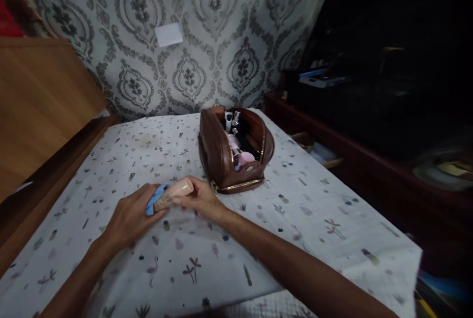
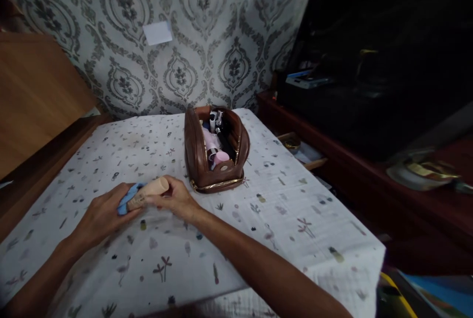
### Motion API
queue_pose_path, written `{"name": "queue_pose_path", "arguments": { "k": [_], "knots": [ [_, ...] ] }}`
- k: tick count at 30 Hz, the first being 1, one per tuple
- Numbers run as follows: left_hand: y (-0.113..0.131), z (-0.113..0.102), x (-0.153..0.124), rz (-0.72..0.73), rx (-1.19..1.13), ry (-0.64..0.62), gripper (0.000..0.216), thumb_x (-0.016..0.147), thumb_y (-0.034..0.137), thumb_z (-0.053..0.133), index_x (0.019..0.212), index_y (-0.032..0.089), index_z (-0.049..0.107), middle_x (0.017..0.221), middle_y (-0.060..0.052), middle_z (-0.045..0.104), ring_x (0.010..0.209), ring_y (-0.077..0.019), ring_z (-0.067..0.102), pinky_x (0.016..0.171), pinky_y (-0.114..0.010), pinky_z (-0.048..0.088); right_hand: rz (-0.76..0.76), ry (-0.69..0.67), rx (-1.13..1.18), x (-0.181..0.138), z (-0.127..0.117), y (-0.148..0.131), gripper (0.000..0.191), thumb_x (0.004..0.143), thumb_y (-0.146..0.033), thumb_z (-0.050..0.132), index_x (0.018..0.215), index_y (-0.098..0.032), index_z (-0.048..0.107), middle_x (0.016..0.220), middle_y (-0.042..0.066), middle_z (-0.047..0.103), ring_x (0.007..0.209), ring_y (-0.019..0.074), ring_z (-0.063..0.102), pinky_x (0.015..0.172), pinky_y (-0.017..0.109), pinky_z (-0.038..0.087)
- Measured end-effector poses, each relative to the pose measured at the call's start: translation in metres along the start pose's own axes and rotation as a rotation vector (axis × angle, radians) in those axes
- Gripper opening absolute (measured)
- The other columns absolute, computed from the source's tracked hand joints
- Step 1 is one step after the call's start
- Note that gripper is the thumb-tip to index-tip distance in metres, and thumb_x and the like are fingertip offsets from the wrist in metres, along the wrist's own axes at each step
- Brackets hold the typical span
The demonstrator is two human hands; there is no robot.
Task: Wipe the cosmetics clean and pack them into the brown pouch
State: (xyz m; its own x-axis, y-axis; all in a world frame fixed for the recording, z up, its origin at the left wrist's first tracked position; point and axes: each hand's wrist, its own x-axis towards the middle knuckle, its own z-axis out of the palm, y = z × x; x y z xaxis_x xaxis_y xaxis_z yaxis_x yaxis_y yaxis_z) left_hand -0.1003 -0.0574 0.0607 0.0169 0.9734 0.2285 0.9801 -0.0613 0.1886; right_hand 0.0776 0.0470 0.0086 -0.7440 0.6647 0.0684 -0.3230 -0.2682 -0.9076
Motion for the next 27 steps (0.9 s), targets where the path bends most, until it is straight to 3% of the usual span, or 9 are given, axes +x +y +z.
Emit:
{"name": "queue_pose_path", "arguments": {
  "k": [6,10,14,18,23,27],
  "knots": [
    [0.008,0.002,0.001,-0.088,-0.063,-0.033,0.042,0.084,0.055,0.054,0.113,0.025,0.058,0.094,-0.003,0.072,0.075,-0.0228,0.069,0.061,-0.028,0.051,-0.029,0.013,0.098,-0.001,0.003,-0.001,0.054,0.052,-0.052,0.090,0.081,-0.015,0.064,0.071,-0.004,0.065,0.061,0.0081,0.056,0.057,0.021,0.045],
    [-0.009,0.004,-0.002,-0.154,-0.181,-0.067,0.049,0.079,0.060,0.060,0.113,0.026,0.062,0.092,-0.003,0.075,0.077,-0.0253,0.071,0.064,-0.029,0.054,-0.057,0.062,0.140,0.000,0.001,-0.008,0.055,0.050,-0.053,0.091,0.080,-0.015,0.065,0.070,-0.004,0.066,0.057,0.0082,0.058,0.058,0.023,0.048],
    [-0.030,0.008,-0.007,-0.246,-0.396,-0.097,0.058,0.070,0.063,0.069,0.113,0.024,0.067,0.103,-0.005,0.078,0.089,-0.0287,0.073,0.075,-0.032,0.059,-0.100,0.056,0.147,-0.001,0.001,-0.016,0.055,0.051,-0.054,0.091,0.079,-0.016,0.064,0.070,-0.004,0.065,0.055,0.0085,0.058,0.054,0.023,0.047],
    [-0.034,0.011,-0.010,-0.447,-0.575,0.009,0.068,0.056,0.064,0.078,0.108,0.021,0.072,0.111,-0.008,0.076,0.102,-0.0342,0.071,0.083,-0.037,0.060,-0.122,0.026,0.147,-0.002,0.003,-0.024,0.056,0.054,-0.057,0.089,0.083,-0.016,0.064,0.072,-0.003,0.066,0.057,0.0095,0.059,0.051,0.022,0.045],
    [0.007,0.015,-0.010,-0.547,-0.845,0.102,0.069,0.057,0.066,0.079,0.108,0.020,0.070,0.096,-0.005,0.077,0.081,-0.0262,0.072,0.066,-0.031,0.061,-0.113,0.016,0.135,-0.002,0.004,-0.023,0.063,0.052,-0.059,0.089,0.091,-0.016,0.066,0.078,-0.002,0.066,0.062,0.0105,0.059,0.055,0.023,0.044],
    [0.049,0.021,-0.008,-0.554,-0.988,0.148,0.064,0.064,0.068,0.075,0.103,0.018,0.066,0.066,0.002,0.066,0.053,-0.0156,0.058,0.045,-0.023,0.051,-0.135,-0.008,-0.005,-0.005,0.006,-0.018,0.063,0.053,-0.064,0.086,0.088,-0.015,0.068,0.086,0.000,0.066,0.075,0.0131,0.058,0.068,0.026,0.046]
  ]
}}
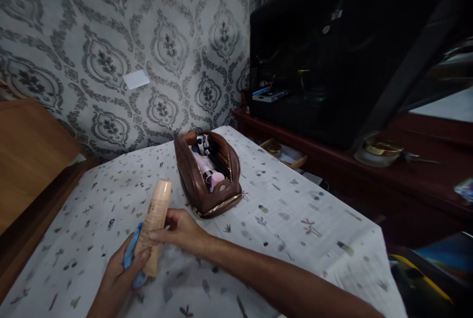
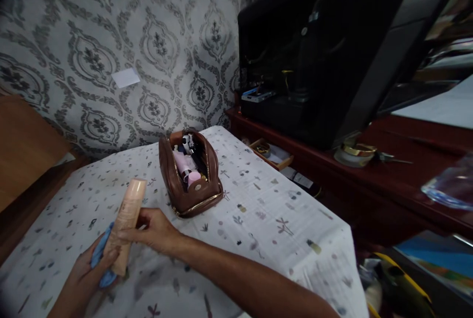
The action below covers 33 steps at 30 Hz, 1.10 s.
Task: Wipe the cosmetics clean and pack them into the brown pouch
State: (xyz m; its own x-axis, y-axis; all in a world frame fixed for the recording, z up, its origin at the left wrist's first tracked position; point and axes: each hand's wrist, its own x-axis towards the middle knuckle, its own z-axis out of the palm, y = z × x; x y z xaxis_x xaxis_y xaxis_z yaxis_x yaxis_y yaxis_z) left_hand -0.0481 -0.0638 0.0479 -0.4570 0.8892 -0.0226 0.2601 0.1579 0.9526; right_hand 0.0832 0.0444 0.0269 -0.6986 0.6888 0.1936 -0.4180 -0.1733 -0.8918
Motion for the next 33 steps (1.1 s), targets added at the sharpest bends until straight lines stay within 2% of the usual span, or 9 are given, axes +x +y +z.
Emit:
{"name": "queue_pose_path", "arguments": {
  "k": [3,8,14,18,21,25,27,30,33],
  "knots": [
    [0.002,0.011,-0.002,-0.014,0.023,0.034,0.062,0.072,0.074,0.065,0.096,0.017,0.065,0.056,0.004,0.057,0.045,-0.0134,0.050,0.040,-0.022,0.046,-0.054,-0.023,-0.220,-0.006,0.001,-0.008,0.056,0.068,-0.060,0.078,0.099,-0.014,0.068,0.090,0.002,0.065,0.080,0.0159,0.058,0.070,0.027,0.045],
    [-0.002,0.006,0.014,0.044,0.239,0.175,0.069,0.075,0.084,0.048,0.081,0.018,0.066,0.066,-0.004,0.066,0.062,-0.0223,0.063,0.049,-0.029,0.051,-0.117,0.063,-0.529,-0.018,0.003,-0.035,0.033,0.084,-0.047,0.064,0.097,-0.017,0.061,0.088,0.001,0.063,0.077,0.0154,0.055,0.060,0.024,0.039],
    [0.015,0.026,0.022,0.113,0.287,-0.045,0.069,0.086,0.080,0.032,0.064,0.021,0.061,0.045,-0.001,0.049,0.044,-0.0201,0.050,0.043,-0.032,0.044,-0.127,0.180,-0.562,-0.021,0.007,-0.051,0.026,0.091,-0.047,0.054,0.090,-0.021,0.047,0.079,0.000,0.052,0.074,0.0169,0.053,0.062,0.027,0.039],
    [0.031,0.044,0.021,0.213,0.266,-0.101,0.062,0.087,0.074,0.040,0.066,0.020,0.060,0.055,-0.003,0.058,0.056,-0.0210,0.056,0.054,-0.032,0.049,-0.179,0.281,-0.541,-0.020,0.003,-0.045,0.024,0.097,-0.045,0.043,0.091,-0.022,0.045,0.076,-0.001,0.049,0.073,0.0168,0.050,0.068,0.029,0.041],
    [0.038,0.045,0.018,0.349,0.370,-0.112,0.052,0.089,0.067,0.044,0.073,0.020,0.058,0.064,-0.002,0.063,0.062,-0.0201,0.058,0.060,-0.030,0.049,-0.219,0.293,-0.503,-0.020,-0.003,-0.039,0.026,0.098,-0.047,0.043,0.094,-0.021,0.049,0.078,-0.001,0.050,0.075,0.0168,0.050,0.070,0.029,0.042],
    [0.036,0.040,0.015,0.374,0.537,0.054,0.041,0.085,0.065,0.050,0.081,0.024,0.047,0.054,0.006,0.049,0.048,-0.0172,0.051,0.048,-0.027,0.040,-0.218,0.292,-0.485,-0.022,-0.008,-0.033,0.029,0.096,-0.049,0.047,0.100,-0.021,0.052,0.080,0.000,0.053,0.074,0.0164,0.051,0.069,0.028,0.043],
    [0.036,0.039,0.016,0.368,0.502,0.157,0.042,0.084,0.065,0.053,0.091,0.024,0.044,0.060,0.006,0.052,0.052,-0.0190,0.054,0.049,-0.028,0.041,-0.194,0.277,-0.458,-0.024,-0.006,-0.031,0.033,0.095,-0.052,0.047,0.102,-0.020,0.052,0.081,0.000,0.055,0.072,0.0158,0.053,0.067,0.028,0.044],
    [0.041,0.038,0.024,0.386,0.390,0.292,0.051,0.083,0.060,0.058,0.111,0.021,0.039,0.079,0.001,0.058,0.068,-0.0217,0.060,0.058,-0.030,0.047,-0.096,0.179,-0.305,-0.029,0.000,-0.028,0.044,0.092,-0.063,0.050,0.105,-0.020,0.051,0.082,0.001,0.057,0.069,0.0157,0.058,0.063,0.029,0.050],
    [0.049,0.034,0.040,0.474,0.263,0.328,0.050,0.086,0.050,0.058,0.120,0.018,0.040,0.102,-0.006,0.059,0.093,-0.0213,0.060,0.080,-0.032,0.050,0.039,0.059,-0.171,-0.034,0.004,-0.026,0.057,0.082,-0.074,0.057,0.103,-0.021,0.053,0.080,0.000,0.058,0.064,0.0157,0.060,0.055,0.028,0.052]
  ]
}}
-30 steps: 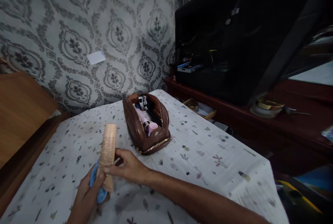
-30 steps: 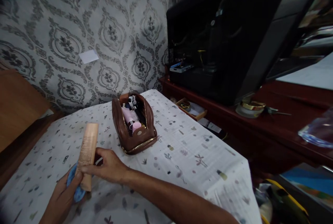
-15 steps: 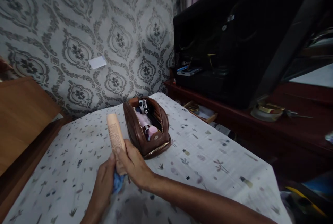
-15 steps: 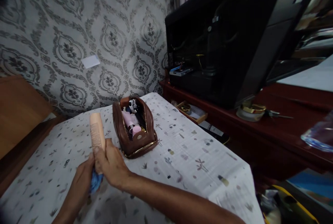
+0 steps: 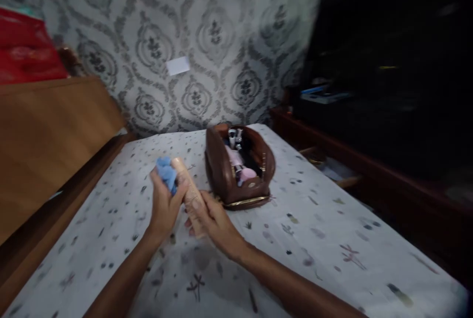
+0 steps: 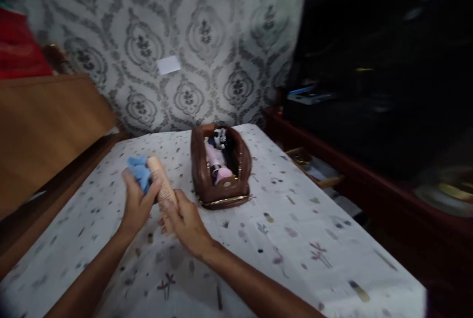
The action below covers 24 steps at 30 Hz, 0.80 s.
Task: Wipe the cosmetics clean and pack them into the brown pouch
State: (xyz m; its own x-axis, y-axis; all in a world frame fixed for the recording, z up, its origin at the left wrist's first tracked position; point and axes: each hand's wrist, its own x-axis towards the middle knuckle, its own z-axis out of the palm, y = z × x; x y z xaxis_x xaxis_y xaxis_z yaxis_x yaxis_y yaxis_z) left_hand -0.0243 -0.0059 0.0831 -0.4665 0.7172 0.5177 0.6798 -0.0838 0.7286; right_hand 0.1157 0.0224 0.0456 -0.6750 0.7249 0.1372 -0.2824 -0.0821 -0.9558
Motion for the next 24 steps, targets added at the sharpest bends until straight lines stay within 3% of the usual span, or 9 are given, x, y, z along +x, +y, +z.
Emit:
{"name": "queue_pose_path", "arguments": {
  "k": [3,5,9,12,18,24],
  "knots": [
    [-0.010,0.000,0.019,-0.022,-0.244,-0.096,0.036,0.085,0.045,0.058,0.109,0.019,0.054,0.099,-0.003,0.060,0.093,-0.0173,0.058,0.087,-0.028,0.047,0.144,-0.044,0.097,-0.004,-0.001,-0.001,0.060,0.072,-0.073,0.069,0.098,-0.020,0.057,0.075,0.000,0.061,0.059,0.0153,0.061,0.053,0.027,0.052],
    [-0.023,-0.002,0.028,-0.137,-0.508,-0.173,0.034,0.078,0.045,0.067,0.096,0.018,0.059,0.089,-0.001,0.060,0.082,-0.0142,0.056,0.078,-0.023,0.047,0.266,-0.029,0.171,-0.005,-0.004,-0.002,0.057,0.069,-0.066,0.076,0.099,-0.020,0.060,0.074,0.001,0.064,0.060,0.0154,0.061,0.053,0.026,0.052],
    [-0.052,-0.004,0.032,-0.271,-0.599,-0.277,0.051,0.072,0.061,0.065,0.092,0.014,0.065,0.073,0.000,0.059,0.058,-0.0103,0.051,0.052,-0.022,0.042,0.462,-0.052,0.139,-0.002,-0.012,-0.001,0.050,0.072,-0.062,0.074,0.096,-0.019,0.067,0.076,0.009,0.069,0.055,0.0179,0.060,0.046,0.028,0.050],
    [-0.067,-0.002,0.030,-0.288,-0.702,-0.379,0.051,0.070,0.061,0.069,0.088,0.014,0.066,0.076,-0.001,0.060,0.061,-0.0095,0.051,0.055,-0.021,0.042,0.512,-0.059,0.067,0.002,-0.016,0.007,0.049,0.072,-0.063,0.072,0.094,-0.019,0.070,0.077,0.012,0.070,0.054,0.0194,0.060,0.044,0.030,0.052],
    [-0.081,0.000,0.028,-0.252,-0.672,-0.315,0.043,0.074,0.058,0.069,0.077,0.015,0.063,0.073,-0.001,0.058,0.067,-0.0115,0.053,0.065,-0.024,0.045,0.524,0.019,-0.021,0.006,-0.019,0.028,0.045,0.063,-0.053,0.082,0.093,-0.021,0.073,0.078,0.012,0.071,0.059,0.0226,0.065,0.051,0.033,0.057],
    [-0.090,0.005,0.021,-0.358,-0.590,-0.237,0.051,0.077,0.067,0.063,0.076,0.017,0.060,0.058,0.002,0.049,0.049,-0.0091,0.043,0.044,-0.022,0.036,0.491,0.074,-0.161,0.012,-0.039,0.049,0.048,0.053,-0.042,0.089,0.096,-0.025,0.075,0.078,0.010,0.073,0.068,0.0268,0.070,0.054,0.032,0.059]
  ]
}}
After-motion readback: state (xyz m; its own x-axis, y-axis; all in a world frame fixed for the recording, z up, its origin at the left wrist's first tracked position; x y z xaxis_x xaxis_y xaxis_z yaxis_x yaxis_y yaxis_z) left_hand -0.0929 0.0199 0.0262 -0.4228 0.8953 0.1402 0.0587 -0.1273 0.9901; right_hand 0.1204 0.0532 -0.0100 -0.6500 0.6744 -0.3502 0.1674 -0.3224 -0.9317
